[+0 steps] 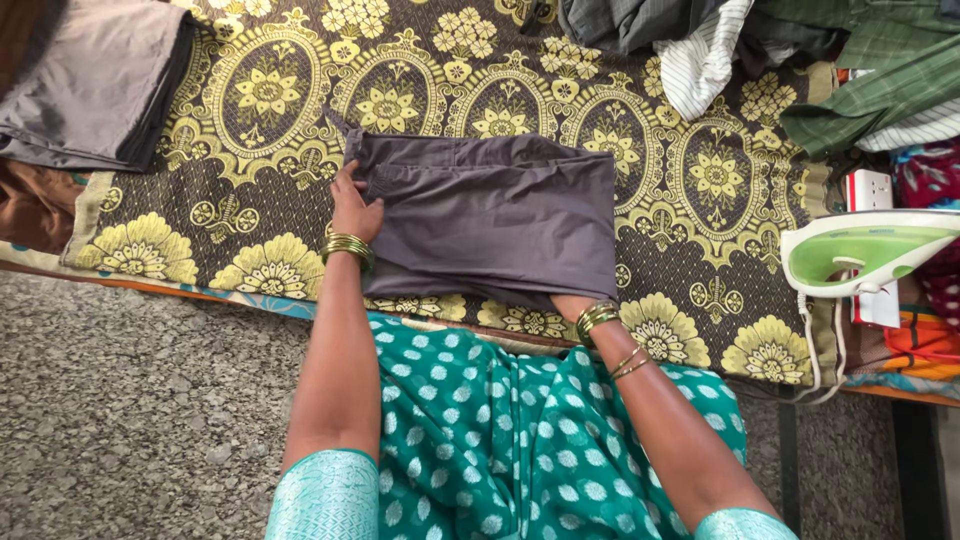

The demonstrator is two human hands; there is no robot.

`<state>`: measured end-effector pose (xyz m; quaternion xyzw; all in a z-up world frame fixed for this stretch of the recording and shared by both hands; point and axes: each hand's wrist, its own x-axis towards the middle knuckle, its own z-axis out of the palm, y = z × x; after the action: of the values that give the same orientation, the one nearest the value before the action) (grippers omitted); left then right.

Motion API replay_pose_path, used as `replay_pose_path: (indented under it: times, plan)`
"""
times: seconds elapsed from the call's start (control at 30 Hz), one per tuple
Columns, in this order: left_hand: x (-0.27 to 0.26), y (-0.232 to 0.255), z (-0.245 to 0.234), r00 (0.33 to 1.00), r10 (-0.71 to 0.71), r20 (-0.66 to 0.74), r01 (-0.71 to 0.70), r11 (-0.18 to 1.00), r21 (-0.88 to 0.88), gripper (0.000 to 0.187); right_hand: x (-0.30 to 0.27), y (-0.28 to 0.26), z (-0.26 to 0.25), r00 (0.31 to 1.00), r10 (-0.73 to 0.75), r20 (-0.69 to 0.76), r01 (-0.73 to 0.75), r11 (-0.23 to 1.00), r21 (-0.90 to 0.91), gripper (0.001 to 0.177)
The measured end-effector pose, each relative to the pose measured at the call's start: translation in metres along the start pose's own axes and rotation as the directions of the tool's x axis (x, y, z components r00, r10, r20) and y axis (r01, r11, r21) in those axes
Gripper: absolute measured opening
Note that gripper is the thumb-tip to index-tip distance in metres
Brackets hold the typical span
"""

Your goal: The person irons a dark grey garment on a patterned bed, folding and smoothing it before ironing again. They then switch to a grey checkered shirt, ironing the front and back sections while adjusting the fabric.

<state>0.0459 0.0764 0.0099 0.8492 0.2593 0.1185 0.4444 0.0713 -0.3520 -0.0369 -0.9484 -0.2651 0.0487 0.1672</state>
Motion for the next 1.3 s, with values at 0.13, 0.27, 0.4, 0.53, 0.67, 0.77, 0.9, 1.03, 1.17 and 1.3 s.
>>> replay_pose_path:
  times: [0.13,0.27,0.4,0.53,0.67,0.77,0.9,1.03,1.17,1.3]
  plan:
    - [0.006,0.011,0.015,0.993,-0.035,-0.109,0.042,0.997,0.063,0.071,-0.016,-0.006,0.005,0.992,0.082,0.092,-0.077,0.996,-0.053,0.058]
    - [0.016,0.017,0.026,0.99,-0.079,-0.113,0.092,0.99,0.107,0.047,-0.028,-0.028,-0.012,0.988,0.138,0.075,-0.134,0.989,-0.055,0.06]
    - [0.016,0.025,0.011,0.957,0.278,-0.088,-0.282,0.959,-0.034,0.019,-0.032,-0.038,-0.026,0.993,0.111,0.033,-0.111,0.994,0.008,0.058]
    - [0.01,0.03,-0.006,0.968,0.198,-0.152,-0.224,0.958,-0.177,0.037,-0.033,-0.04,-0.027,0.998,0.055,-0.007,-0.055,0.997,-0.06,0.063]
    - [0.004,0.022,-0.012,0.978,0.144,-0.149,-0.131,0.987,0.098,0.05,-0.034,-0.044,-0.036,0.992,0.079,0.094,-0.078,0.997,-0.014,0.065]
    - [0.003,0.017,-0.008,0.991,0.105,-0.086,-0.092,0.985,0.149,0.054,-0.042,-0.062,-0.057,0.956,0.124,0.266,-0.104,0.99,-0.091,0.074]
    - [-0.004,0.028,-0.011,0.99,-0.118,-0.075,0.13,0.975,0.18,0.06,-0.067,-0.102,-0.106,0.85,0.111,0.515,0.057,0.952,-0.299,0.095]
    - [-0.013,0.048,-0.012,0.956,-0.008,-0.293,0.122,0.92,0.372,0.072,-0.075,-0.114,-0.167,0.723,0.046,0.689,-0.028,0.999,-0.038,0.063]
    - [-0.01,0.062,-0.007,0.935,0.17,-0.312,0.061,0.788,0.612,0.052,-0.045,-0.099,-0.185,0.817,0.328,0.474,-0.455,0.873,0.179,0.052]
    - [-0.014,0.065,0.012,0.973,0.006,0.23,-0.152,0.768,0.622,0.094,-0.026,-0.065,-0.136,0.996,0.093,0.008,-0.094,0.981,0.171,0.055]
